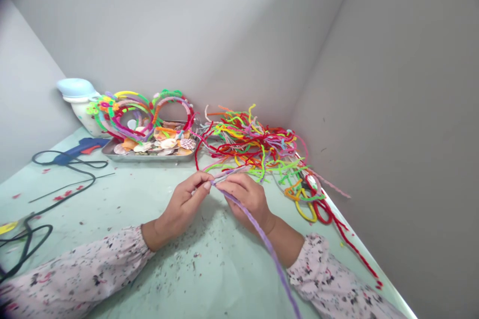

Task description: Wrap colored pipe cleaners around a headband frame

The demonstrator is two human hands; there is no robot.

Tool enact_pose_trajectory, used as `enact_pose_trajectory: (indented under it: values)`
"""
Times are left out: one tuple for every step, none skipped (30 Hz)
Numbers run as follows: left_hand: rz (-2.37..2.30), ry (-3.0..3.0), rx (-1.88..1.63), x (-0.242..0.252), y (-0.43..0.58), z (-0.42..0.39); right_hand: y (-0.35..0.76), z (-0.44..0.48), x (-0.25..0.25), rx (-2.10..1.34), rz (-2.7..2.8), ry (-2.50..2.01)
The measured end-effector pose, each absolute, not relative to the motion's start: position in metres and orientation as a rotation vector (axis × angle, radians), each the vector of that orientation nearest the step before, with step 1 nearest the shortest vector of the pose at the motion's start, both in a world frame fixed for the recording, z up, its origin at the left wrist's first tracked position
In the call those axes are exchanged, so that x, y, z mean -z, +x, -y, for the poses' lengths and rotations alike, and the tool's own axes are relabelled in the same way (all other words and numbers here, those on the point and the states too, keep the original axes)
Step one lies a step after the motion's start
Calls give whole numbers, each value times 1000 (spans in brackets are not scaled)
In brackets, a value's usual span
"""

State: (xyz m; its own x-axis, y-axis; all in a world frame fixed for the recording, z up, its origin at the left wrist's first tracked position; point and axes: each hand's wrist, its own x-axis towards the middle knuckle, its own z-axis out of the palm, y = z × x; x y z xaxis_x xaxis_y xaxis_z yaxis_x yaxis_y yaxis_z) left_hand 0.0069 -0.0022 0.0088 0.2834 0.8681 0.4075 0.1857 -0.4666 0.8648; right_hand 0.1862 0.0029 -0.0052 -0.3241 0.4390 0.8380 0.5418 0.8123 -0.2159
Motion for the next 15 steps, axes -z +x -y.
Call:
enact_pose_trajectory:
  values:
    - [-942,1855,-1217,-9,7,2,187,-3,6,148,1961,-734]
    - [-937,1869,-1220,-8,7,2,187,-3,6,162,1961,-739]
    - [-933,1883,-1226,-8,7,1,187,-3,7,172,1961,-745]
    - [-931,1895,-1233,-7,7,1,187,-3,7,180,1959,-755]
    - [-932,1907,-1240,-7,7,1,187,-3,8,190,1954,-765]
    - [-934,1918,-1247,-6,7,1,187,-3,8,202,1946,-773]
    - [-935,1929,-1251,-6,7,1,186,-3,9,213,1939,-778]
    - [-936,1939,-1251,-6,7,1,186,-3,9,221,1933,-780]
    - [-937,1948,-1247,-6,7,1,186,-3,9,223,1930,-780]
    - [-938,1954,-1240,-6,7,2,186,-3,10,220,1932,-781]
    - [-939,1954,-1230,-7,7,3,186,-4,10,210,1939,-782]
    - [-944,1946,-1217,-7,7,3,185,-4,10,196,1950,-787]
    - [-954,1933,-1204,-8,8,4,185,-4,10,182,1961,-792]
    - [-973,1918,-1193,-9,8,5,186,-4,10,170,1970,-797]
    - [-998,1903,-1184,-11,8,5,186,-4,10,159,1977,-800]
